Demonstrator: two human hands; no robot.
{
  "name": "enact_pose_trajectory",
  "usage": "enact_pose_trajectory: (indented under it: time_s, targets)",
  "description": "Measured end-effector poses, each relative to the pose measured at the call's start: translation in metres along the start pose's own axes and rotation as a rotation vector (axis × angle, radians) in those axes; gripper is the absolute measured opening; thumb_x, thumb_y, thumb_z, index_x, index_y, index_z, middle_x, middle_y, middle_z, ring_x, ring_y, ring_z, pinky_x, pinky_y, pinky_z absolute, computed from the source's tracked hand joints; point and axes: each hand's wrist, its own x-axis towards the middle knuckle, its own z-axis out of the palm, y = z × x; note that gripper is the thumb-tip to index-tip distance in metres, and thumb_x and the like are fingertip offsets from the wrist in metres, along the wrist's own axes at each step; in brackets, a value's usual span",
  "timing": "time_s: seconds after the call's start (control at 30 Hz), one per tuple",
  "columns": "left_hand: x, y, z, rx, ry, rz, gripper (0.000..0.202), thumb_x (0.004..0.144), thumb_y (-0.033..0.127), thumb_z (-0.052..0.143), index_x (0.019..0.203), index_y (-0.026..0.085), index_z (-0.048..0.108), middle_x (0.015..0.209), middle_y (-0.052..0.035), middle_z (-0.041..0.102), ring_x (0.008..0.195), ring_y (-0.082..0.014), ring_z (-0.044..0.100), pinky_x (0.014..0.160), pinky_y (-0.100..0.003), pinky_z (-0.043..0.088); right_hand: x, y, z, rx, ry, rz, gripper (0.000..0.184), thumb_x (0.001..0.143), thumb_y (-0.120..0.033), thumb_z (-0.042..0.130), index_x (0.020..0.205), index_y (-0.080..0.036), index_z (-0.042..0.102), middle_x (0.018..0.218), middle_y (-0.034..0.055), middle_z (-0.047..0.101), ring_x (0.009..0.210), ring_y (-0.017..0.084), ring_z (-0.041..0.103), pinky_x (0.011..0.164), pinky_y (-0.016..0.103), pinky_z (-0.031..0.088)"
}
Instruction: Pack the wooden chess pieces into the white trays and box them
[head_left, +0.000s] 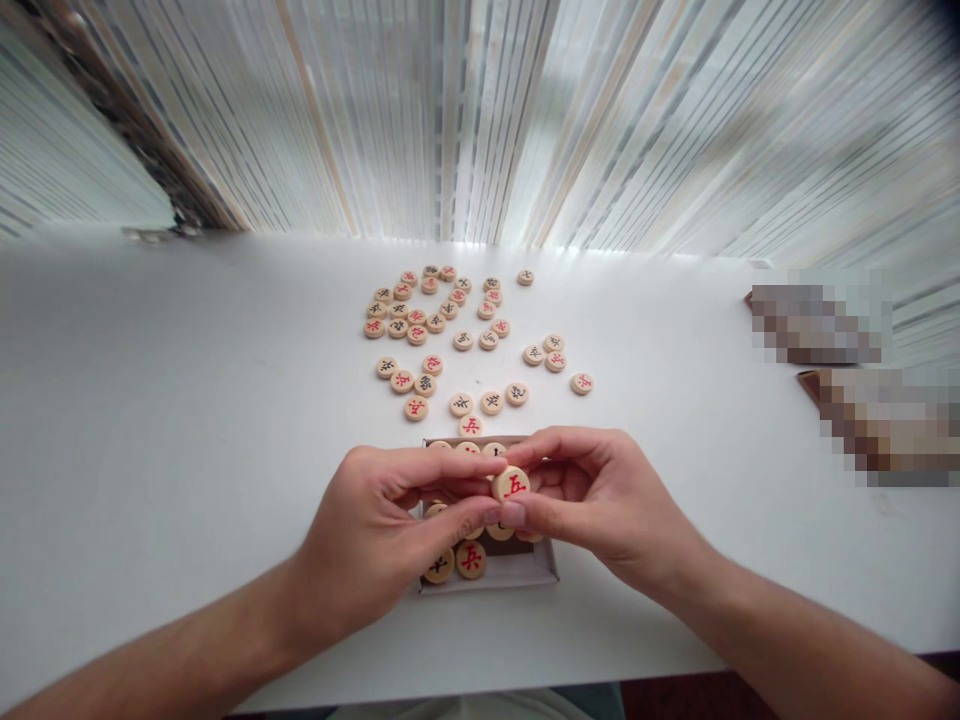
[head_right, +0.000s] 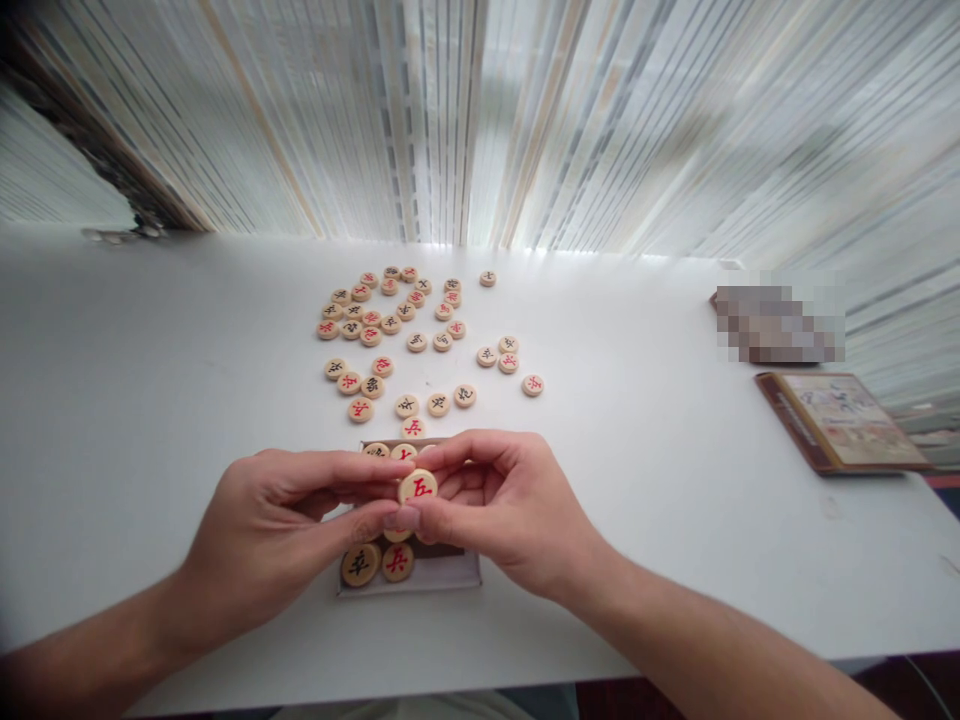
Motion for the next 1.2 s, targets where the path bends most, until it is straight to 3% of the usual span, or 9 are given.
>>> enact_pose_trajectory:
  time_s: [0.17,0.37,0.5,0.6,0.83,1.0,1.2]
  targets:
    - [-0.0033,0.0006,-0.0008,0.197,-0.049,0.142,0.029,0.089,0.01,0.082,0.11,0.03,0.087,0.1,0.0026,0.088,0.083,-0.0153,0.084,0.081,-0.02,0.069,-0.0009,-0.0019,0.0012,-0.037,-0.007,-0.011,0.029,0.061,-0.023,0.105,0.08,-0.017,0.084,0.07,0.0038,0.079,0.06,0.014,0.071,0.056,0.023,0.061]
    - [-0.0031,0.0007,0.0,0.056,-0.05,0.092,0.029,0.088,0.009,0.083,0.108,0.028,0.086,0.093,0.0021,0.088,0.079,-0.0145,0.084,0.077,-0.018,0.068,-0.0004,-0.0021,-0.0023,-0.059,-0.084,-0.08,0.011,0.082,-0.028,0.094,0.089,-0.02,0.088,0.078,0.0044,0.08,0.066,0.013,0.072,0.062,0.021,0.061]
    - [-0.0002,-0.0005,0.0008,-0.061,0.006,0.032,0.027,0.084,0.006,0.085,0.104,0.024,0.087,0.091,-0.0006,0.088,0.078,-0.018,0.086,0.076,-0.019,0.07,0.0004,-0.0016,-0.0048,-0.045,-0.125,-0.094,0.014,0.092,-0.028,0.085,0.106,-0.026,0.089,0.09,0.0049,0.082,0.072,0.011,0.073,0.07,0.022,0.063]
    - [0.0004,0.0013,0.0009,-0.12,0.035,-0.003,0.031,0.079,0.0,0.087,0.099,0.023,0.088,0.089,0.0002,0.088,0.076,-0.0179,0.086,0.073,-0.016,0.07,0.0,-0.0022,-0.0042,-0.044,-0.137,-0.088,0.021,0.09,-0.025,0.087,0.111,-0.028,0.088,0.097,0.0065,0.083,0.077,0.013,0.074,0.075,0.025,0.064]
    - [0.002,0.0056,0.0038,-0.147,0.033,0.022,0.036,0.082,-0.003,0.082,0.101,0.027,0.089,0.091,0.0033,0.088,0.077,-0.0147,0.086,0.074,-0.01,0.066,-0.001,-0.0021,0.0008,0.038,-0.097,-0.039,0.036,0.07,-0.016,0.101,0.103,-0.023,0.088,0.087,0.0051,0.084,0.076,0.015,0.078,0.074,0.023,0.067]
    - [0.0014,0.0045,0.0028,0.023,-0.01,0.116,0.037,0.085,-0.003,0.079,0.107,0.026,0.088,0.1,0.0015,0.088,0.084,-0.0144,0.086,0.077,-0.007,0.065,-0.003,-0.001,0.0013,0.047,-0.033,0.028,0.038,0.058,-0.01,0.105,0.089,-0.019,0.086,0.073,0.0022,0.081,0.063,0.013,0.075,0.063,0.018,0.064]
    - [-0.0019,-0.0026,-0.0013,0.094,-0.075,0.187,0.043,0.085,-0.005,0.075,0.114,0.024,0.086,0.101,-0.0009,0.088,0.083,-0.0148,0.085,0.077,-0.014,0.067,-0.0045,-0.0034,0.0039,0.042,-0.053,0.064,0.031,0.06,-0.009,0.103,0.078,-0.014,0.078,0.063,0.0017,0.079,0.052,0.009,0.07,0.051,0.013,0.057]
